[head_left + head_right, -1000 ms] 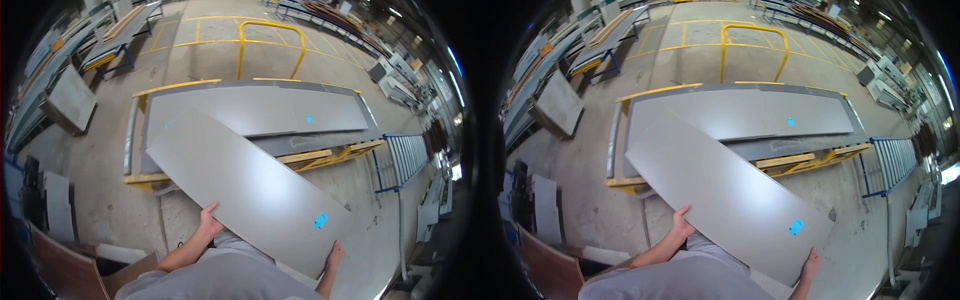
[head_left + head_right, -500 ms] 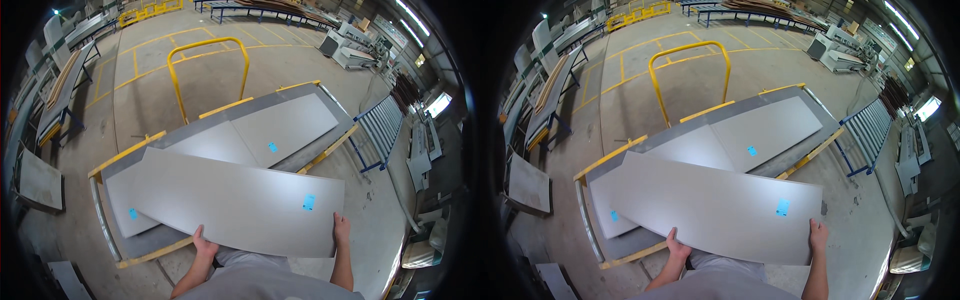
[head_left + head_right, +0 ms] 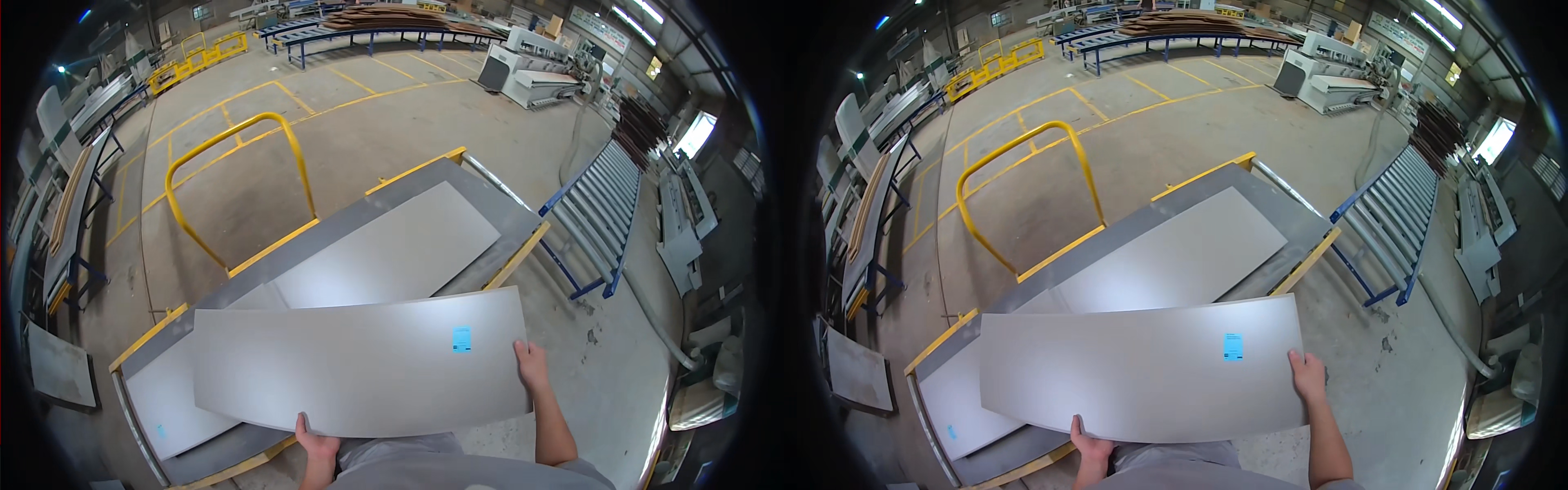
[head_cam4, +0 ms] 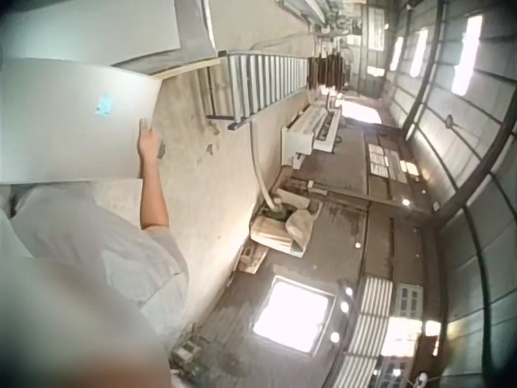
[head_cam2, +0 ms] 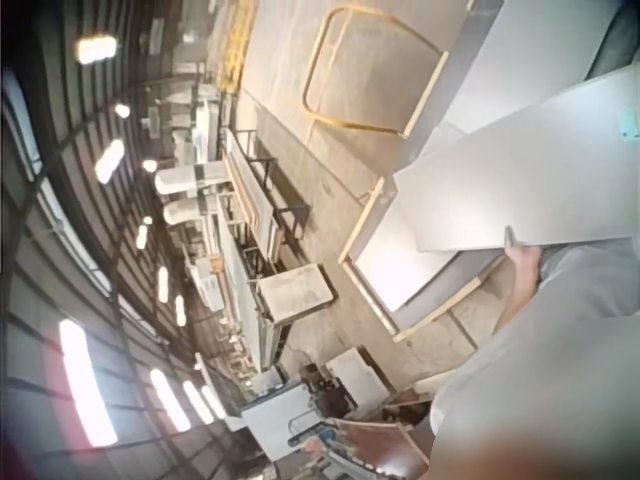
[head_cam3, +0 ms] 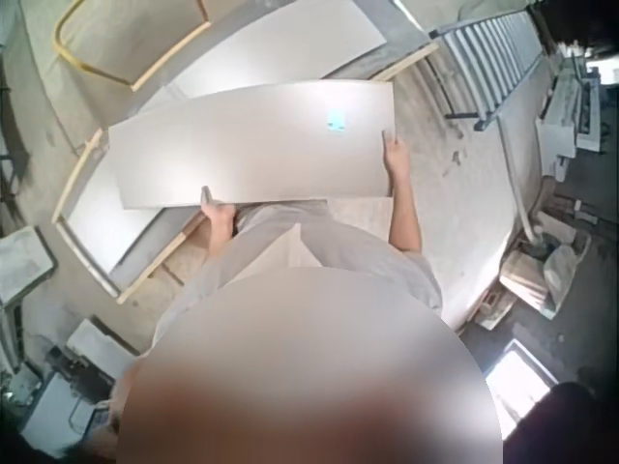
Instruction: Moving wood panels from a work table onto a mobile storage rack.
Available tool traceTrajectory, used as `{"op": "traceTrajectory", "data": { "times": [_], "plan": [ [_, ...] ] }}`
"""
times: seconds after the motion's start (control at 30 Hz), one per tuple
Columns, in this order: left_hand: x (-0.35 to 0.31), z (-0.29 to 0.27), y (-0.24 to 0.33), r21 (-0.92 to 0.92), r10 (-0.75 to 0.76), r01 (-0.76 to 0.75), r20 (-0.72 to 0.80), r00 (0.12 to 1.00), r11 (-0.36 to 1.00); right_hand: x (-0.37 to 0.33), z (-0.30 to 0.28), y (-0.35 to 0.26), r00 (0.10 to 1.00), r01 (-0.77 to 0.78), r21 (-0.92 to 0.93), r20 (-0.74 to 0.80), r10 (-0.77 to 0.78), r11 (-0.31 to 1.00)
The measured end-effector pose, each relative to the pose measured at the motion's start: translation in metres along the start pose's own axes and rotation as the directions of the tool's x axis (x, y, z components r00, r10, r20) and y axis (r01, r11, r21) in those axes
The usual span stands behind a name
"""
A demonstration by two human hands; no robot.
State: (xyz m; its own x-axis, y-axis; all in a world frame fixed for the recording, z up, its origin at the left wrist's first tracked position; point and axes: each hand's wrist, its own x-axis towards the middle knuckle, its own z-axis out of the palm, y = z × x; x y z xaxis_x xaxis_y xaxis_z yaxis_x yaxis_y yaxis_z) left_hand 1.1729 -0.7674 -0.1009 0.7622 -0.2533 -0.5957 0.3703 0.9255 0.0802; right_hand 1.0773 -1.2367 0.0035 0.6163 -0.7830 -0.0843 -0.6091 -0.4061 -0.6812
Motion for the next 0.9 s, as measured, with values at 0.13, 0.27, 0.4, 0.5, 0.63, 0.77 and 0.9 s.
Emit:
{"op": "traceTrajectory", "data": {
  "times": [0.13, 0.27, 0.4, 0.5, 0.63, 0.77, 0.9],
  "plan": [
    [0.014, 0.043, -0.067, 0.047, -0.099, 0.096, 0.046, 0.994, 0.994, 0.06, -0.057, 0.007, 0.998, -0.059, -0.27, -0.013, 0.058, 0.961],
    [0.054, 0.065, -0.105, 0.002, -0.283, 0.283, -0.074, 0.956, 0.959, 0.101, -0.089, 0.03, 0.98, 0.019, -0.194, -0.189, -0.056, 0.981],
    [0.082, 0.1, -0.15, -0.056, -0.307, 0.308, 0.035, 0.951, 0.95, 0.164, -0.127, 0.055, 1.0, 0.012, -0.024, 0.007, -0.012, 1.0],
    [0.103, 0.113, -0.175, -0.07, -0.297, 0.302, 0.068, 0.952, 0.951, 0.231, -0.132, 0.061, 0.992, 0.058, -0.018, 0.116, -0.056, 0.998],
    [0.137, 0.138, -0.229, -0.124, -0.281, 0.28, 0.006, 0.96, 0.952, 0.339, -0.119, 0.063, 0.975, 0.097, 0.131, 0.189, -0.121, 0.987],
    [0.181, 0.165, -0.294, -0.192, -0.23, 0.214, -0.063, 0.971, 0.958, 0.456, -0.112, 0.035, 0.946, 0.098, 0.041, 0.306, -0.106, 0.994],
    [0.217, 0.179, -0.339, -0.239, -0.144, 0.116, -0.105, 0.984, 0.964, 0.544, -0.082, 0.026, 0.909, 0.171, 0.011, 0.384, -0.162, 0.985]
  ]
}}
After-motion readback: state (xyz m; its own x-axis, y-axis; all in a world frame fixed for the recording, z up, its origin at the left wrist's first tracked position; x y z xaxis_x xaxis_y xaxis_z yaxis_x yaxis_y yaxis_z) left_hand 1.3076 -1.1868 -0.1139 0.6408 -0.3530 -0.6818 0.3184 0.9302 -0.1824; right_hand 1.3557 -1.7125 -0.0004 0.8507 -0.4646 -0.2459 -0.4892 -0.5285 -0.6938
